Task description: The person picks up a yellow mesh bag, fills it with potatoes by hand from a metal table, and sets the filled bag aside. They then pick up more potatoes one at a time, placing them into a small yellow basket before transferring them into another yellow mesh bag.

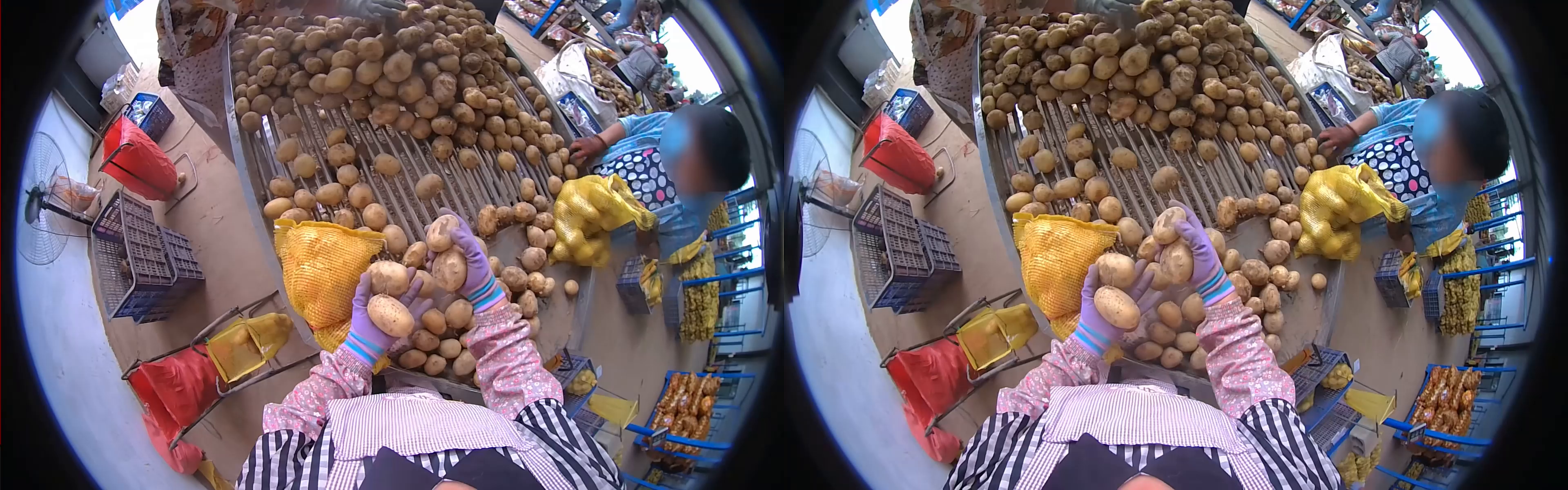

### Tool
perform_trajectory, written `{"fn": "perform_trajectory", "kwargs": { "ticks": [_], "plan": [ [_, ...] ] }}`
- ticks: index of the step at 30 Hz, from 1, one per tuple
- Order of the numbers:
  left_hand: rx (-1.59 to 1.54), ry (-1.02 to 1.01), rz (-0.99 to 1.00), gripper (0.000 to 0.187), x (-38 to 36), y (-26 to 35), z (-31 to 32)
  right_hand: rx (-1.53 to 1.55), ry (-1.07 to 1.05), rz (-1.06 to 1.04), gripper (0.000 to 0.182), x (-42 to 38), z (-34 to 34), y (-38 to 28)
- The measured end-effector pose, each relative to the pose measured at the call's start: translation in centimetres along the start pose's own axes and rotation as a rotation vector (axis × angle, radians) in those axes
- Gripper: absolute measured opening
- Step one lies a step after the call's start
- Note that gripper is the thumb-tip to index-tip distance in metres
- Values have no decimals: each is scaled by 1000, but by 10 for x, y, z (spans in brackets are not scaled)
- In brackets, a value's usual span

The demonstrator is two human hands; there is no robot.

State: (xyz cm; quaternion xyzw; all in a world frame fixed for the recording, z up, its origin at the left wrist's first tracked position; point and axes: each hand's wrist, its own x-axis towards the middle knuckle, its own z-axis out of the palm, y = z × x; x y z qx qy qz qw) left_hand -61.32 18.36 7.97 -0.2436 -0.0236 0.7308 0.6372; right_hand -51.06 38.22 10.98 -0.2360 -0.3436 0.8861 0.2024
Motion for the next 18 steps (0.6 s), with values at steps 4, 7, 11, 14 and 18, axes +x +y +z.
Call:
{"fn": "perform_trajectory", "kwargs": {
  "ticks": [4, 7, 11, 14, 18],
  "plan": [
    [74, -89, -109, 93, 15, -19, -12, -700, 236, -202, 53, -51, 16, 21],
    [51, -53, -119, 82, 16, -41, -34, -764, 294, -245, 51, -79, 2, 27],
    [135, -46, -71, 72, 0, -83, -36, -932, 322, -267, 50, -115, 0, 20],
    [105, -116, -73, 71, -8, -99, -50, -935, 241, -327, 52, -133, -2, 20],
    [134, -226, -2, 74, -45, -105, -51, -977, 94, -342, 60, -158, 19, 24]
  ]
}}
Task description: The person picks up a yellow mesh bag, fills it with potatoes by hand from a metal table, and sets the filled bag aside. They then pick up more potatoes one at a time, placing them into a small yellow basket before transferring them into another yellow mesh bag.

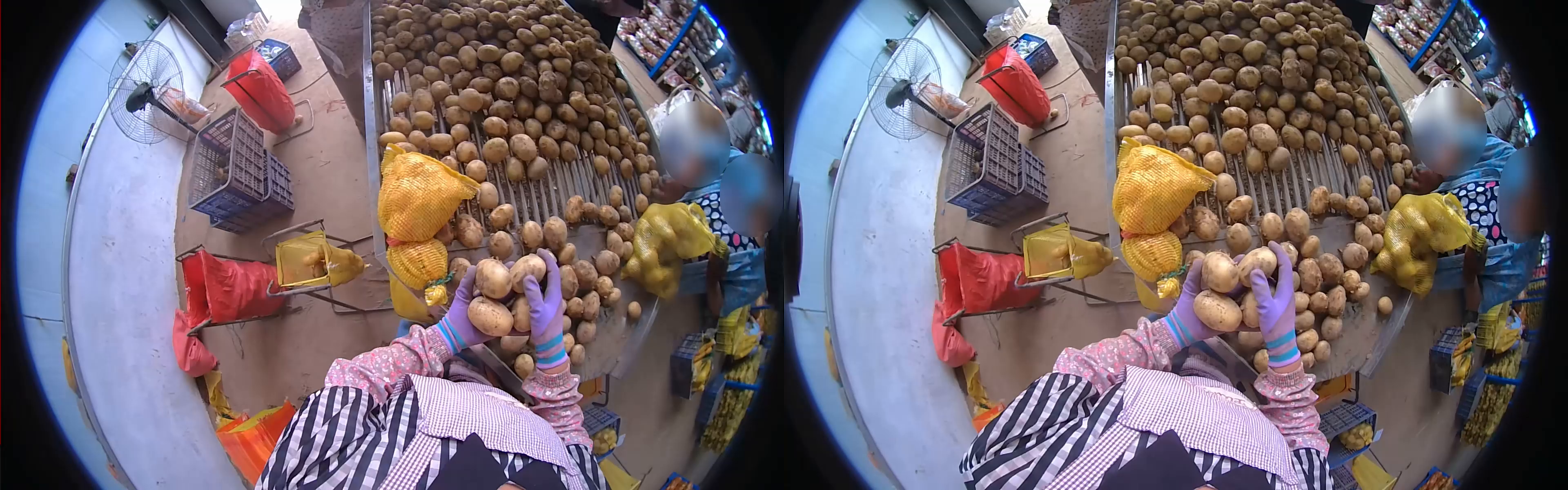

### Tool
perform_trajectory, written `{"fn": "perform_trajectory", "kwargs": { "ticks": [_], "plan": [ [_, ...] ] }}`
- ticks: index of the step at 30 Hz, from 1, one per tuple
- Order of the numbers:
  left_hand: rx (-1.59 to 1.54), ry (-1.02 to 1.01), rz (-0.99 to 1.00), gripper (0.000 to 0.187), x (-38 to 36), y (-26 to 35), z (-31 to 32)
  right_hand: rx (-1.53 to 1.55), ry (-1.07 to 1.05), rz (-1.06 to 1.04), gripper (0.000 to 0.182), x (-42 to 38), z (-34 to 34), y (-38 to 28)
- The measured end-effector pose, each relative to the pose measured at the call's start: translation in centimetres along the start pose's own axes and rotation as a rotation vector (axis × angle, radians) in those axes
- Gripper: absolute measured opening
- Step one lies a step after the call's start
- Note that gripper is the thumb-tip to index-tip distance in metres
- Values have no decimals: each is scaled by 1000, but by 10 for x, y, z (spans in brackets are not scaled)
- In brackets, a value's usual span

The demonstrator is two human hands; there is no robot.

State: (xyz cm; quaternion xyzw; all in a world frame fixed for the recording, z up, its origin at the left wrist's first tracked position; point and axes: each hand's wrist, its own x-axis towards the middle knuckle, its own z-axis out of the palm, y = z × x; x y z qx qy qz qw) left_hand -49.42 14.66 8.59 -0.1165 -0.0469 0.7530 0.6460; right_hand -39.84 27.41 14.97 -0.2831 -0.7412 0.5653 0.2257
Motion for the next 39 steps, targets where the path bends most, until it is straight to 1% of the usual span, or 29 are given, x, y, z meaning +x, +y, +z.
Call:
{"fn": "perform_trajectory", "kwargs": {
  "ticks": [1, 2, 3, 5, 6, 7, 9, 10, 11, 13, 14, 15, 17, 18, 19, 21, 22, 23, 25, 26, 28, 32, 34, 35, 37, 38, 39],
  "plan": [
    [28, -40, 48, 75, -17, -1, 1, -6, -67, -14, 63, -10, 8, -17],
    [64, -37, 72, 86, -28, 2, 3, 57, -124, 15, 67, -14, 14, -17],
    [64, -48, 79, 86, -41, 6, 4, 52, -131, 6, 67, -19, 23, -24],
    [17, -158, 118, 84, -66, 18, 4, 160, -212, -33, 70, -27, 45, -39],
    [77, -51, 200, 88, -77, 26, 5, 146, -238, -75, 72, -28, 56, -38],
    [77, -59, 199, 88, -88, 37, 1, 140, -238, -82, 72, -30, 67, -38],
    [14, -246, 260, 91, -113, 64, -10, 203, -399, -39, 72, -35, 89, -42],
    [131, -114, 314, 91, -136, 73, 2, 108, -404, -65, 69, -36, 102, -56],
    [119, -23, 382, 92, -151, 82, 9, 103, -398, -68, 69, -35, 116, -58],
    [183, -58, 403, 93, -189, 107, 20, 112, -411, -131, 68, -34, 149, -61],
    [215, -27, 461, 92, -208, 119, 25, 146, -420, -96, 67, -35, 166, -66],
    [191, -72, 496, 88, -226, 130, 24, 150, -429, -93, 67, -36, 184, -68],
    [107, -82, 579, 82, -257, 161, 4, 118, -486, -65, 67, -37, 218, -65],
    [46, -101, 596, 77, -273, 177, -7, 141, -489, -68, 65, -39, 235, -66],
    [43, -102, 599, 77, -286, 198, -25, 138, -492, -68, 65, -41, 248, -66],
    [134, 169, 722, 79, -308, 238, -59, 124, -499, -22, 64, -44, 267, -66],
    [43, 241, 671, 81, -316, 257, -60, 127, -489, -9, 63, -46, 273, -65],
    [20, 459, 653, 83, -323, 272, -62, 121, -480, -2, 63, -46, 276, -63],
    [-89, 720, 601, 76, -330, 303, -84, 124, -444, 56, 62, -47, 279, -58],
    [-91, 719, 588, 76, -332, 312, -92, 144, -403, 64, 60, -48, 280, -57],
    [126, 831, 629, 70, -335, 324, -102, 117, -368, 66, 60, -48, 277, -51],
    [189, 872, 601, 66, -330, 341, -113, 114, -275, 137, 58, -57, 260, -44],
    [221, 907, 658, 62, -322, 345, -119, 82, -211, 157, 57, -62, 246, -34],
    [224, 907, 654, 57, -315, 343, -116, 72, -149, 154, 57, -67, 236, -27],
    [218, 891, 629, 44, -301, 345, -122, 97, -89, 206, 55, -77, 217, -12],
    [239, 842, 591, 42, -293, 345, -125, 201, -39, 273, 52, -81, 207, -4],
    [256, 797, 559, 41, -283, 345, -122, 164, 0, 293, 52, -82, 194, 3]
  ]
}}
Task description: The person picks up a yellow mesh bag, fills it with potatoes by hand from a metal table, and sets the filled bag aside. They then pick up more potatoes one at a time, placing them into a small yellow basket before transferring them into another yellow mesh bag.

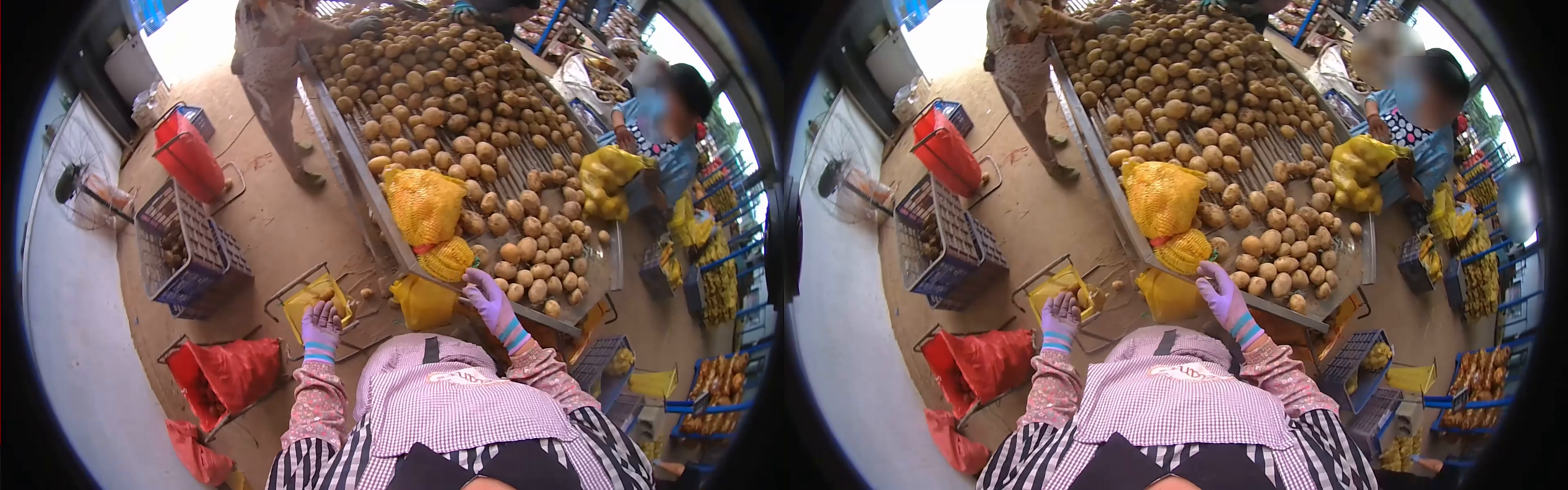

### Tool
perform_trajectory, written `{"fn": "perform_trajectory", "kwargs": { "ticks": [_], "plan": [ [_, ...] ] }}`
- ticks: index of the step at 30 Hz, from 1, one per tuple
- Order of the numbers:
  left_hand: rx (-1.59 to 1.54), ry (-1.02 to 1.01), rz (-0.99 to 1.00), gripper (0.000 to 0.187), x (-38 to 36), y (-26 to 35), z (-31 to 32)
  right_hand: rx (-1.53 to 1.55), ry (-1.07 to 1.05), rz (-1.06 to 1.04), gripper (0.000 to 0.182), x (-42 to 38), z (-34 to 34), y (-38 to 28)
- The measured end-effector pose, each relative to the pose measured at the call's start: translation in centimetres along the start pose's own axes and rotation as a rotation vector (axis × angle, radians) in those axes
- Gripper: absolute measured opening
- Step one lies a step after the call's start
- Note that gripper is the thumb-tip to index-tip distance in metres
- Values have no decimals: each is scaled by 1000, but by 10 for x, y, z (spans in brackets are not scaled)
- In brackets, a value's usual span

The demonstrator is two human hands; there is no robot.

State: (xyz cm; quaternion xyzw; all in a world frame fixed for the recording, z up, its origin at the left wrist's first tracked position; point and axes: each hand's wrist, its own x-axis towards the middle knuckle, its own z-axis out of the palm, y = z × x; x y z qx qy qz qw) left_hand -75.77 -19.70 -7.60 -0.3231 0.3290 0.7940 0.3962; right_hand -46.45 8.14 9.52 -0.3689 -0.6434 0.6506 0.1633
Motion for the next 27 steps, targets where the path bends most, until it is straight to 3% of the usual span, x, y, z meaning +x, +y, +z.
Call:
{"fn": "perform_trajectory", "kwargs": {
  "ticks": [4, 6, 8, 10, 12, 14, 16, 17, 19, 21, 22, 24, 26, 27],
  "plan": [
    [50, -172, -143, 40, 3, -19, 66, -40, 179, -46, 48, 7, -44, 17],
    [125, -336, -234, 39, -17, -34, 122, -42, 238, -45, 47, 15, -62, 19],
    [147, -374, -288, 41, -32, -52, 172, -117, 252, -30, 46, 33, -74, 13],
    [229, -461, -338, 43, -51, -75, 219, -136, 267, -47, 50, 63, -88, 14],
    [293, -531, -335, 48, -52, -101, 248, -373, 307, -94, 54, 102, -97, 3],
    [361, -662, -424, 51, -62, -127, 280, -338, 312, -131, 56, 147, -101, -20],
    [449, -690, -460, 52, -59, -154, 305, -675, 355, -229, 56, 197, -103, -43],
    [476, -708, -480, 53, -56, -167, 315, -665, 355, -230, 56, 224, -103, -52],
    [500, -672, -518, 51, -47, -194, 329, -1045, 284, -314, 58, 273, -103, -66],
    [491, -634, -554, 51, -39, -213, 338, -1204, 189, -228, 59, 306, -96, -77],
    [270, -832, -710, 52, -26, -219, 342, -1369, 88, -137, 59, 321, -94, -78],
    [477, -664, -567, 55, -11, -226, 337, -1404, 58, -87, 63, 340, -100, -76],
    [468, -600, -510, 57, -4, -227, 346, -1293, -53, -93, 64, 339, -111, -74],
    [458, -542, -446, 59, -1, -226, 350, -1140, 7, -158, 60, 329, -118, -67]
  ]
}}
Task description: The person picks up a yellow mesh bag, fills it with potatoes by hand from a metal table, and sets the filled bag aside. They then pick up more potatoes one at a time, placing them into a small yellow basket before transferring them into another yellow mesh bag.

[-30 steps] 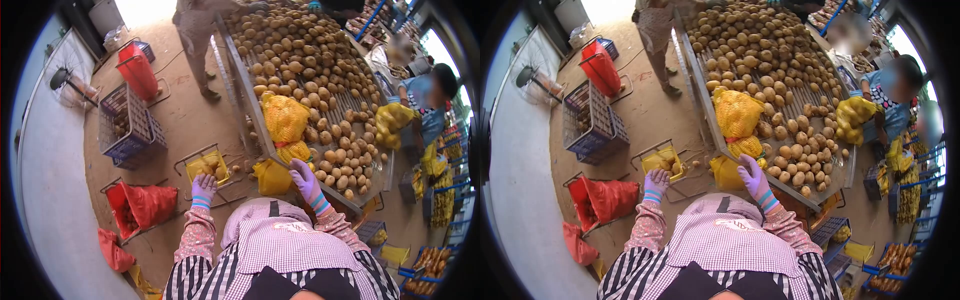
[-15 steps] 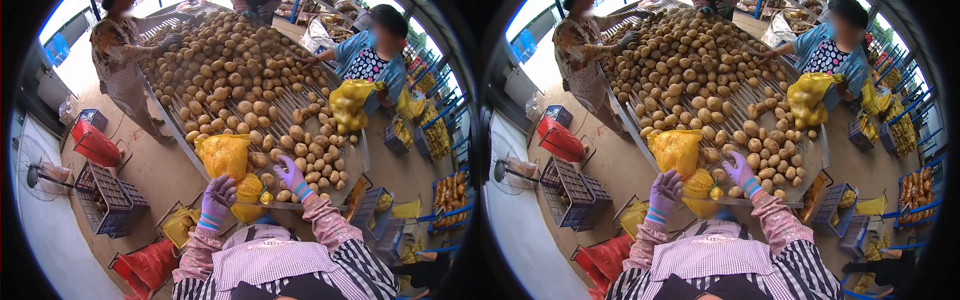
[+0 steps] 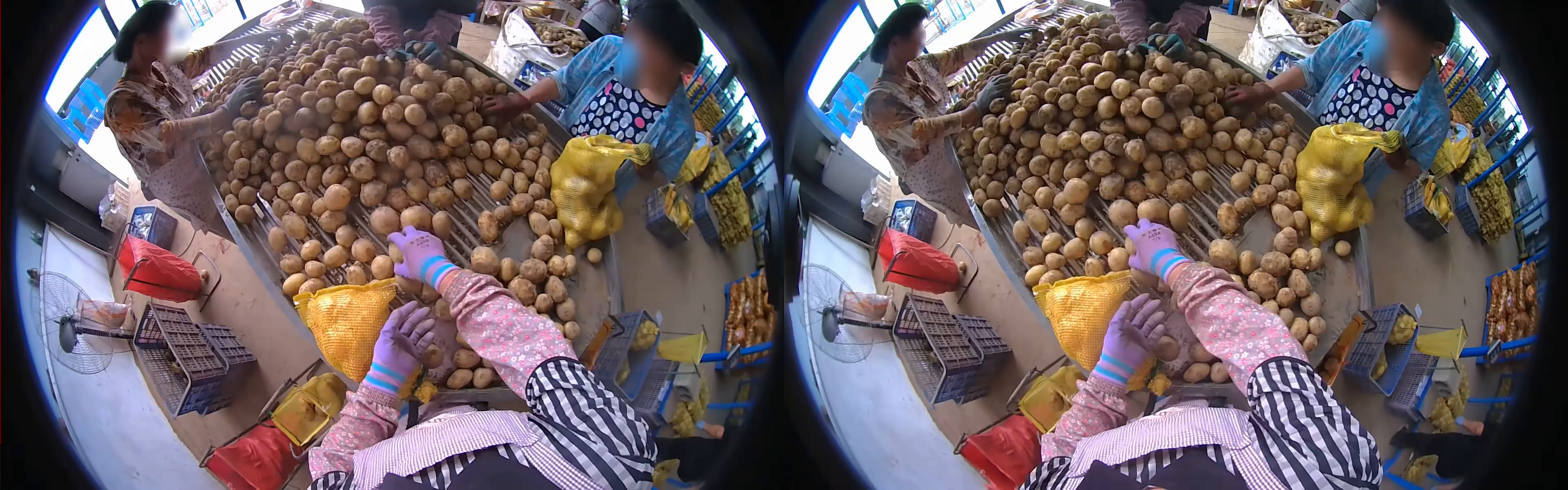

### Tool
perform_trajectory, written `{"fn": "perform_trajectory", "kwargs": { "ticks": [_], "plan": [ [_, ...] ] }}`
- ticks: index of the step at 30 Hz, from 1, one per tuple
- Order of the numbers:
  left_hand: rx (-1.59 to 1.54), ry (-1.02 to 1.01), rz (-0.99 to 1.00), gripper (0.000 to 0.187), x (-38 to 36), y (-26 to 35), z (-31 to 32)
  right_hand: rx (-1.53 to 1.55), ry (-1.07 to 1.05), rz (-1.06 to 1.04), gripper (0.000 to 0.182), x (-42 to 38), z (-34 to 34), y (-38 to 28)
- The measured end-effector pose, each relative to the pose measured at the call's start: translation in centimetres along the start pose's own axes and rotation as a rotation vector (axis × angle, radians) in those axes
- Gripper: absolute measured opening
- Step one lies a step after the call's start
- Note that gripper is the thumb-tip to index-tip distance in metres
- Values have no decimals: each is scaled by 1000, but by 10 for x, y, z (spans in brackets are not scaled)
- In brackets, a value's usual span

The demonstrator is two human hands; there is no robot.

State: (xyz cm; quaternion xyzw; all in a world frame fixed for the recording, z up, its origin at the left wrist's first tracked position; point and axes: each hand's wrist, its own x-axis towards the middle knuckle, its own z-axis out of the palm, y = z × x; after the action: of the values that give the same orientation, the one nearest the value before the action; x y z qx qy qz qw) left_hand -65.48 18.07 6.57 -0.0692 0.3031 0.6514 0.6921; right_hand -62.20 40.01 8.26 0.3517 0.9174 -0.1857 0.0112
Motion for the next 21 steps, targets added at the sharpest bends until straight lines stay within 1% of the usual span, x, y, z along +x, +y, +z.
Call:
{"fn": "perform_trajectory", "kwargs": {
  "ticks": [2, 3, 4, 5, 6, 8, 9, 11, 12, 14, 15, 17, 18, 20, 21],
  "plan": [
    [-35, 31, -14, 58, -1, 12, 17, 313, -72, -16, 57, -31, -17, 9],
    [-74, 61, -20, 57, 0, 16, 22, 415, -102, -154, 60, -48, -22, 17],
    [-102, 22, -50, 55, 5, 17, 19, 528, -227, -202, 59, -65, -33, 19],
    [-110, 30, -53, 55, 8, 13, 16, 644, -354, -248, 58, -76, -40, 22],
    [-104, 20, -72, 52, 11, 10, 12, 648, -363, -247, 58, -78, -40, 28],
    [-136, -5, -85, 43, 21, 3, 1, 774, -299, -33, 49, -76, -41, 41],
    [-135, -1, -83, 43, 23, -1, -5, 559, 90, -145, 39, -63, -22, 59],
    [-154, 57, -61, 39, 20, -2, 1, 399, 239, -52, 33, -44, -14, 77],
    [-173, 79, -57, 36, 21, -4, -1, 408, 240, -48, 33, -47, -11, 78],
    [-166, 129, -52, 36, 17, -4, 1, 196, 145, -50, 28, -56, -9, 74],
    [-168, 170, -44, 36, 17, -4, 3, 201, 145, -44, 28, -61, -6, 75],
    [-170, 196, -43, 35, 18, -6, 4, 333, 232, -61, 27, -68, -2, 81],
    [-173, 217, -38, 34, 19, -6, 4, 335, 236, -56, 27, -70, -2, 84],
    [-169, 221, -39, 33, 18, -7, 5, 405, 149, 70, 23, -73, -12, 87],
    [-172, 226, -33, 32, 19, -6, 6, 403, 154, 75, 23, -76, -16, 88]
  ]
}}
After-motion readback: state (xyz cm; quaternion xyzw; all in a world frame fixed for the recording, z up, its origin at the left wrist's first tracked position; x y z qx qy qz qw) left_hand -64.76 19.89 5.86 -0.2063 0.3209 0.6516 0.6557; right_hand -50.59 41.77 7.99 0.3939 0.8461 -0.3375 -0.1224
